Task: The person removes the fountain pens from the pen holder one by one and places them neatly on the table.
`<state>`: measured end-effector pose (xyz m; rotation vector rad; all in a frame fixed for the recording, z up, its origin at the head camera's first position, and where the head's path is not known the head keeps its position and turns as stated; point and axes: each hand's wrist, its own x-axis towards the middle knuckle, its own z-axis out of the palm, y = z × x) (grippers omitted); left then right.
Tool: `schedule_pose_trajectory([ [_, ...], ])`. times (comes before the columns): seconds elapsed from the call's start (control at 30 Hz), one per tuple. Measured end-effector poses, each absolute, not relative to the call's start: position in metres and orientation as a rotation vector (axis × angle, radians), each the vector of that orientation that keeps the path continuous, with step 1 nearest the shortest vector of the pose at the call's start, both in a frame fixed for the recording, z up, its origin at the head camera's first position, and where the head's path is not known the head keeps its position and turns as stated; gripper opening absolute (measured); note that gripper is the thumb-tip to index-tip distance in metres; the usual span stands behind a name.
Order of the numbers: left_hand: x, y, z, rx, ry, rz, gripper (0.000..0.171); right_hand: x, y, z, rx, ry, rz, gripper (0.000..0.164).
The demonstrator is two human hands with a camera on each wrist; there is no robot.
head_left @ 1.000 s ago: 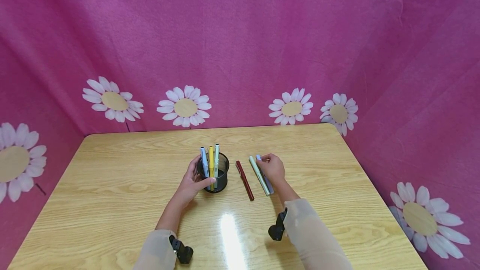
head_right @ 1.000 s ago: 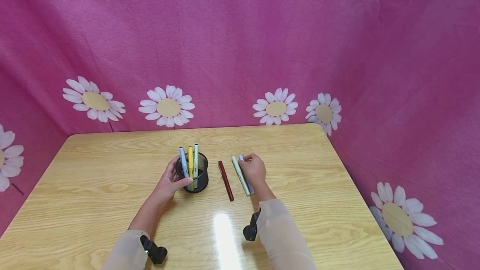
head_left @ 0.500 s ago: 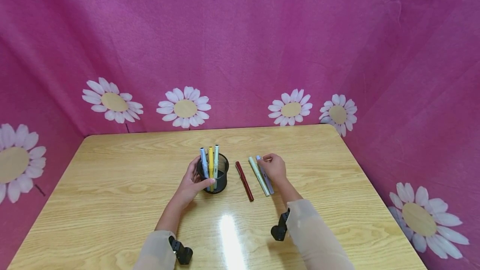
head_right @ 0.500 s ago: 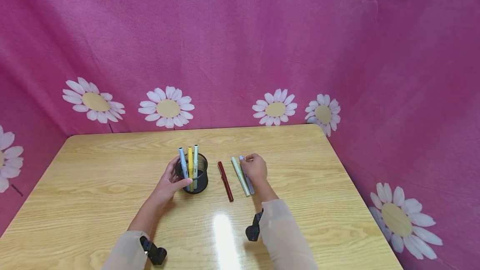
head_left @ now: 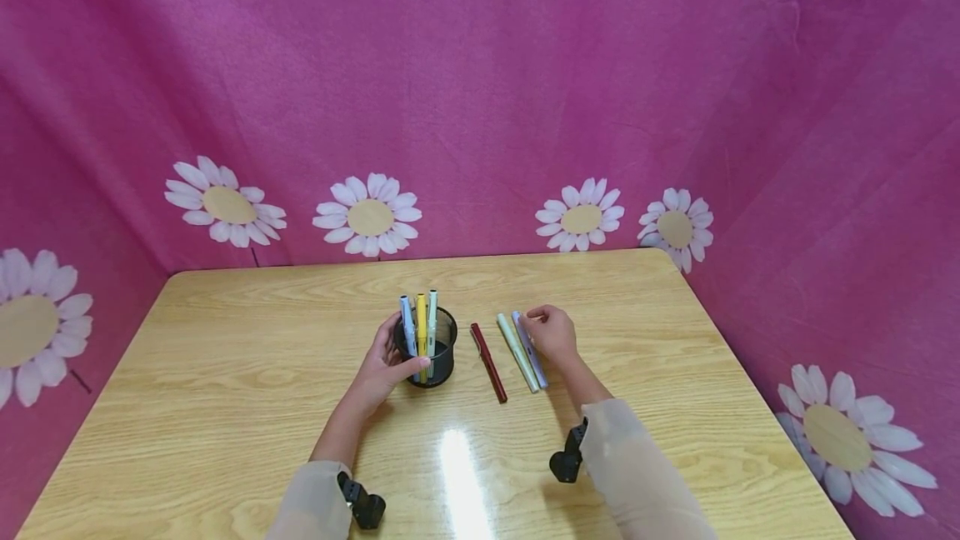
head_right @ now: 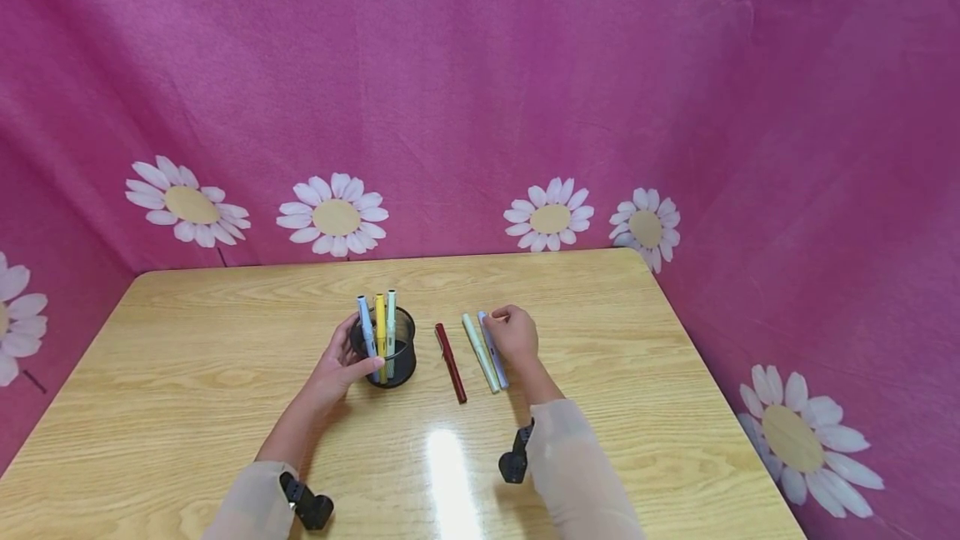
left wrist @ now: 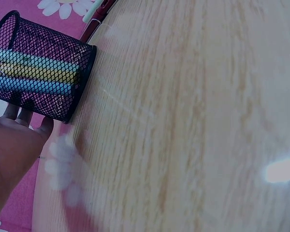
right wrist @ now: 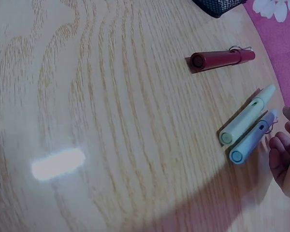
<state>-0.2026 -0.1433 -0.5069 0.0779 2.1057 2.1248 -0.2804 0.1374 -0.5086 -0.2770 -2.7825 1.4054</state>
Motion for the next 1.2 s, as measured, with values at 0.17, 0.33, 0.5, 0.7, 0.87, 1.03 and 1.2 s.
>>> schedule_pose_trajectory([
  [0.17,-0.202,-0.144,-0.506,0.074,2.100,2.122,0.087,-0.281,0.135,-0.503,-0.253,-2.762,1.450,0.028],
  [0.33,-0.202,-0.144,-0.503,0.052,2.088,2.118,0.087,-0.282,0.133,-0.497,-0.219,-2.740,1.491,0.028],
  [0.5,-0.203,-0.144,-0.504,0.044,2.091,2.115,0.088,-0.284,0.132,-0.493,-0.164,-2.716,1.533,0.029],
  [0.7,-0.204,-0.144,-0.508,0.057,2.103,2.119,0.089,-0.283,0.129,-0.486,-0.126,-2.687,1.543,0.028],
  [0.87,-0.203,-0.144,-0.507,0.053,2.106,2.115,0.088,-0.281,0.125,-0.479,-0.090,-2.685,1.524,0.029],
  [1.03,-0.204,-0.144,-0.507,0.054,2.110,2.108,0.087,-0.281,0.121,-0.474,-0.073,-2.672,1.540,0.030],
  [1.2,-0.205,-0.144,-0.507,0.027,2.088,2.110,0.088,-0.280,0.116,-0.468,-0.050,-2.648,1.572,0.028],
])
